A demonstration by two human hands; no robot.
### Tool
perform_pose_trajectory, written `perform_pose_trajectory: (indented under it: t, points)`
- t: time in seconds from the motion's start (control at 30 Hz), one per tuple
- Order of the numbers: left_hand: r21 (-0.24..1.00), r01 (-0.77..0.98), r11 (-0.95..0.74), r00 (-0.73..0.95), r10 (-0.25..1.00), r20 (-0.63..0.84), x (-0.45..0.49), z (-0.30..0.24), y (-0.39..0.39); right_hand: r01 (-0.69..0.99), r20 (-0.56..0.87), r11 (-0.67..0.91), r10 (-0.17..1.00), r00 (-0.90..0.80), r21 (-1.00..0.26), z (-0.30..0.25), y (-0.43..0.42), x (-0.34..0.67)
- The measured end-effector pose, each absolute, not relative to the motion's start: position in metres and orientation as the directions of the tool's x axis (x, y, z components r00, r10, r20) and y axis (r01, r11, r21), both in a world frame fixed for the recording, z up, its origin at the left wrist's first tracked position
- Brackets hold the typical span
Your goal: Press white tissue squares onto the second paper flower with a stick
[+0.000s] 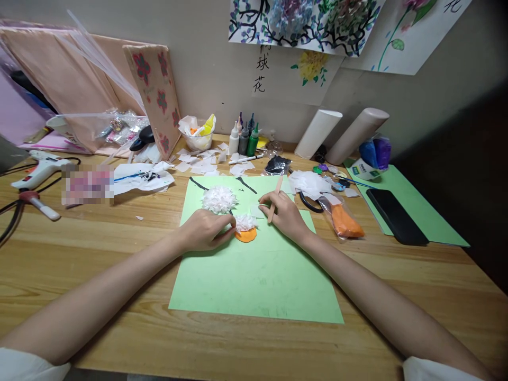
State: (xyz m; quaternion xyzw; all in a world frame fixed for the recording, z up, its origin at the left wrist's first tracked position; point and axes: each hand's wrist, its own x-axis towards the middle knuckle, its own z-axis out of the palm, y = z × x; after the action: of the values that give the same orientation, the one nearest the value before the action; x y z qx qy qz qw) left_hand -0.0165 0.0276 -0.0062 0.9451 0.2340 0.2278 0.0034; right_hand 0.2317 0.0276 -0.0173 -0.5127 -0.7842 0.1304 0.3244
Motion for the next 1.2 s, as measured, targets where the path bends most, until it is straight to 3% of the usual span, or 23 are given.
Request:
perform_pose_trajectory:
  t: [0.23,0.33,0.4,0.5,0.63,0.73,0.97,1.2]
  points:
    - [0.112,0.470,-0.876,0.778,0.471,0.415,-0.016,-0.006,0.028,0.643,0.455,0.475,0.865,-0.212,-0.601,-0.016,0.024,0.231]
    - [0.119,0.476,-0.871,0.775,0.479,0.412,-0.016,-0.006,0.028,0.462,0.528,0.510,0.843,-0.102,-0.725,-0.010,0.015,0.224]
    - [0.131,0.479,-0.868,0.770,0.486,0.414,-0.016,-0.006,0.028,0.261,0.486,0.486,0.871,-0.070,-0.834,-0.004,0.006,0.216]
    - [0.158,0.482,-0.862,0.764,0.501,0.407,-0.017,-0.007,0.029,0.003,0.323,0.332,0.921,-0.217,-0.943,0.006,-0.010,0.205]
    - [0.174,0.478,-0.861,0.767,0.505,0.396,-0.018,-0.009,0.030,-0.147,0.225,0.177,0.860,-0.458,-0.973,0.010,-0.023,0.197]
    - [0.186,0.474,-0.861,0.767,0.507,0.395,-0.018,-0.009,0.030,-0.137,0.238,0.195,0.833,-0.500,-0.971,0.007,-0.023,0.197]
    - [0.224,0.463,-0.858,0.778,0.514,0.361,-0.018,-0.010,0.031,0.128,0.178,0.235,0.920,-0.349,-0.964,-0.004,-0.022,0.193]
    - [0.290,0.406,-0.866,0.806,0.489,0.332,-0.019,-0.003,0.029,0.238,0.170,0.243,0.942,-0.289,-0.940,-0.010,-0.025,0.189]
